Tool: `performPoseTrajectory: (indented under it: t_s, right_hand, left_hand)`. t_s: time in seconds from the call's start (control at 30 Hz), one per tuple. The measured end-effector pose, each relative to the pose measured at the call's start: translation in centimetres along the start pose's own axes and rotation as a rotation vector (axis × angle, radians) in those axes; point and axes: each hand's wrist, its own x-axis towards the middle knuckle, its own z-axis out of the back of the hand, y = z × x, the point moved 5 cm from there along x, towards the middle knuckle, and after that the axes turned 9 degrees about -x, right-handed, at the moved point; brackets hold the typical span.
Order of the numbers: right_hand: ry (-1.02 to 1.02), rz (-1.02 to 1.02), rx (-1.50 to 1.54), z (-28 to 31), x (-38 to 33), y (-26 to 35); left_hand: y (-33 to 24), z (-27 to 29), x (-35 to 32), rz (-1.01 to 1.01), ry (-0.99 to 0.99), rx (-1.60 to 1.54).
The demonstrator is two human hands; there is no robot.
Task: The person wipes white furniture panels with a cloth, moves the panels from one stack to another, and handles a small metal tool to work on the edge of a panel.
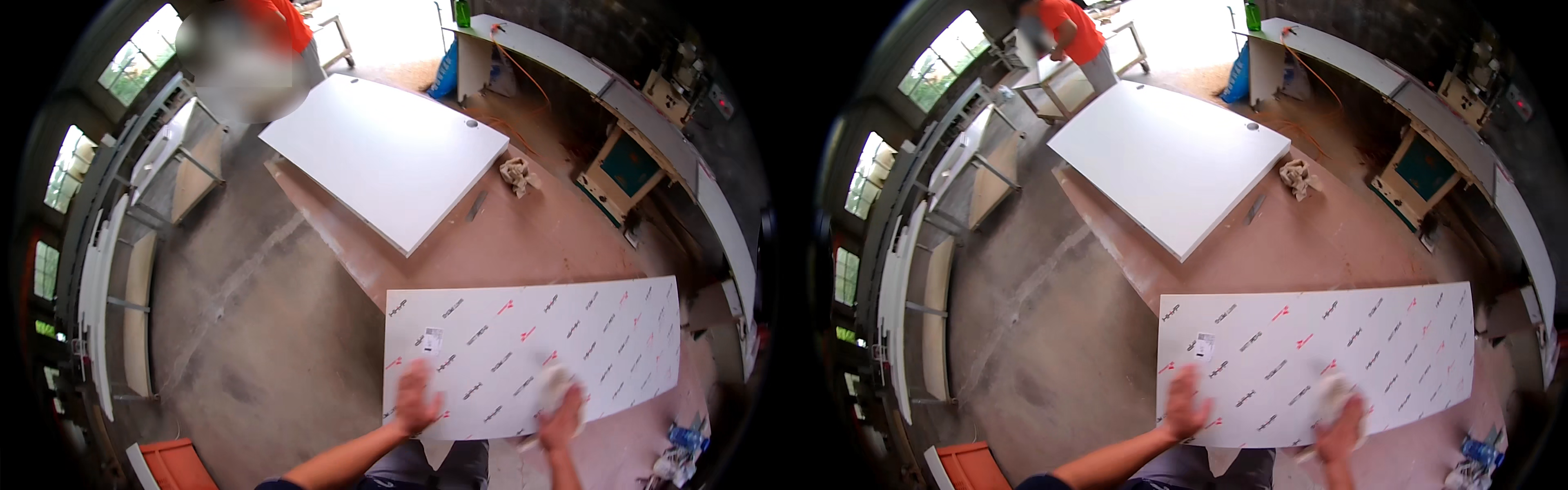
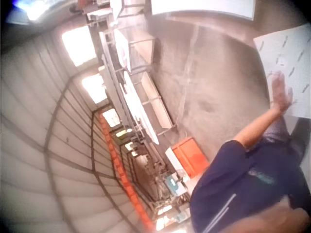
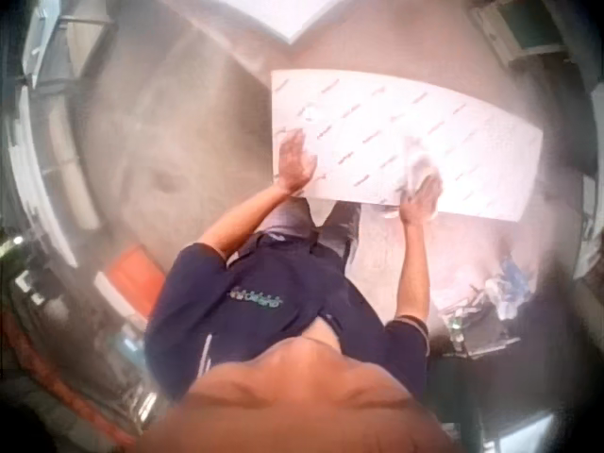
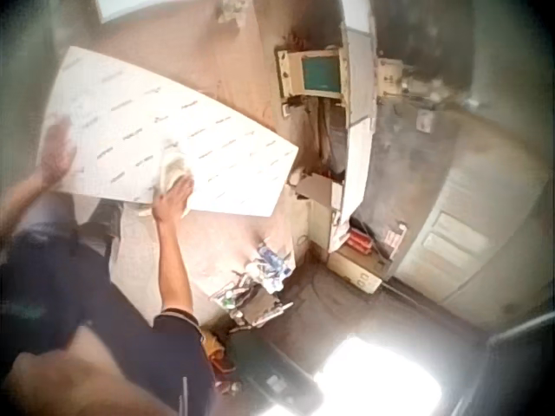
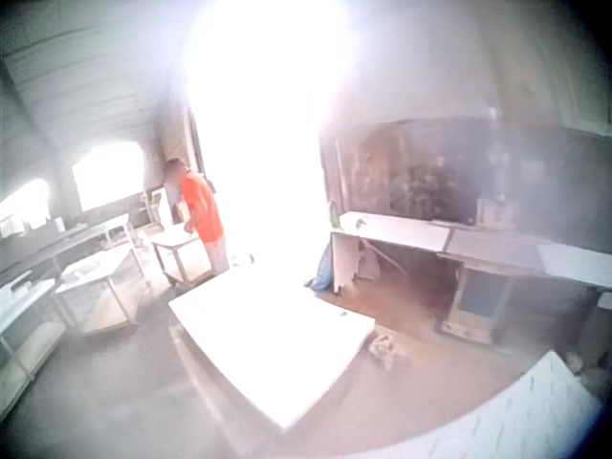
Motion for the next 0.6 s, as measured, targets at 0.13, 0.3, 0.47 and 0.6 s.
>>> performPoseTrajectory:
  t_s: [0.13, 0.3, 0.47, 0.6]
  right_hand:
    - [-0.165, -0.198, 0.036, -2.3, -1.0, 5.0]
    - [0.085, 0.698, -0.027, -5.4, -7.8, 30.1]
    - [-0.053, 0.752, -0.037, -5.0, 3.6, 39.0]
    - [-0.26, 0.599, -0.074, -1.5, 14.8, 43.8]
  left_hand:
    - [10.5, 6.4, -10.9, 0.834, 0.156, -0.304]
    - [8.8, 4.6, -16.4, 1.088, 0.185, -1.23]
    - [8.4, 4.7, -15.6, 1.009, 0.465, -0.98]
    - [8.7, 5.6, -13.3, 0.789, 0.53, -0.668]
